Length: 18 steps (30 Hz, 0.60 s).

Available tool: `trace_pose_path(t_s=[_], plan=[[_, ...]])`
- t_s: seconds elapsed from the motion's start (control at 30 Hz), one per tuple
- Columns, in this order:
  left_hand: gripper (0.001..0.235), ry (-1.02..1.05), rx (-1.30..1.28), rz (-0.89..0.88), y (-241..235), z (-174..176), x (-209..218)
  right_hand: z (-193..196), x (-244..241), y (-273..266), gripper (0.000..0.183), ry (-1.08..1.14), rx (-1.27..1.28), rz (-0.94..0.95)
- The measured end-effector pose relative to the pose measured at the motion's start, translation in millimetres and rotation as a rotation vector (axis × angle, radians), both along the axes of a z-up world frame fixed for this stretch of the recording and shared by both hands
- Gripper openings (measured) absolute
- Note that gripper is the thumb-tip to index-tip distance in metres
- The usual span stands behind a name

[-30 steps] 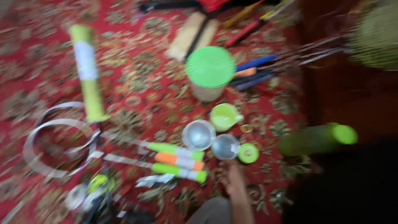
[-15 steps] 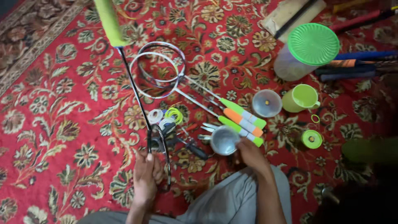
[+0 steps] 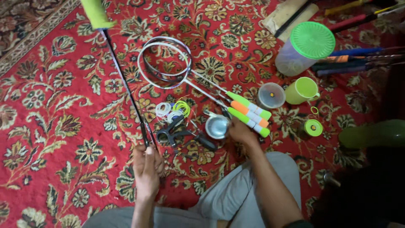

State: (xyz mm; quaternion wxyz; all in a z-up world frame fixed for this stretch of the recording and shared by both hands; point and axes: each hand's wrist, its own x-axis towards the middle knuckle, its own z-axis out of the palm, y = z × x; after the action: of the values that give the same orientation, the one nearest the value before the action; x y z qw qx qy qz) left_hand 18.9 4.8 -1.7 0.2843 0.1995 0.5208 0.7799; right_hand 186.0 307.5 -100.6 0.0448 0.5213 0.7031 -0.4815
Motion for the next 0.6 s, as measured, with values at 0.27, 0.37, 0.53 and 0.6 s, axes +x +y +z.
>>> trace_pose_path(t_s=[0.27, 0.37, 0.53, 0.6], plan=[[0.010, -0.046, -0.042, 0.017, 4, 0, 3, 62, 3, -9, 0.034, -0.156, 0.408, 0.320], [0.006, -0.059, 0.054, 0.033, 6, 0, 3, 47, -7, -21, 0.021, 0.198, 0.545, 0.515], [0.009, -0.064, 0.037, 0.047, 4, 4, 2, 19, -14, -33, 0.012, 0.143, 0.608, 0.559], [0.010, -0.064, 0.036, 0.074, 5, 6, 3, -2, -13, -36, 0.010, 0.094, 0.721, 0.595]])
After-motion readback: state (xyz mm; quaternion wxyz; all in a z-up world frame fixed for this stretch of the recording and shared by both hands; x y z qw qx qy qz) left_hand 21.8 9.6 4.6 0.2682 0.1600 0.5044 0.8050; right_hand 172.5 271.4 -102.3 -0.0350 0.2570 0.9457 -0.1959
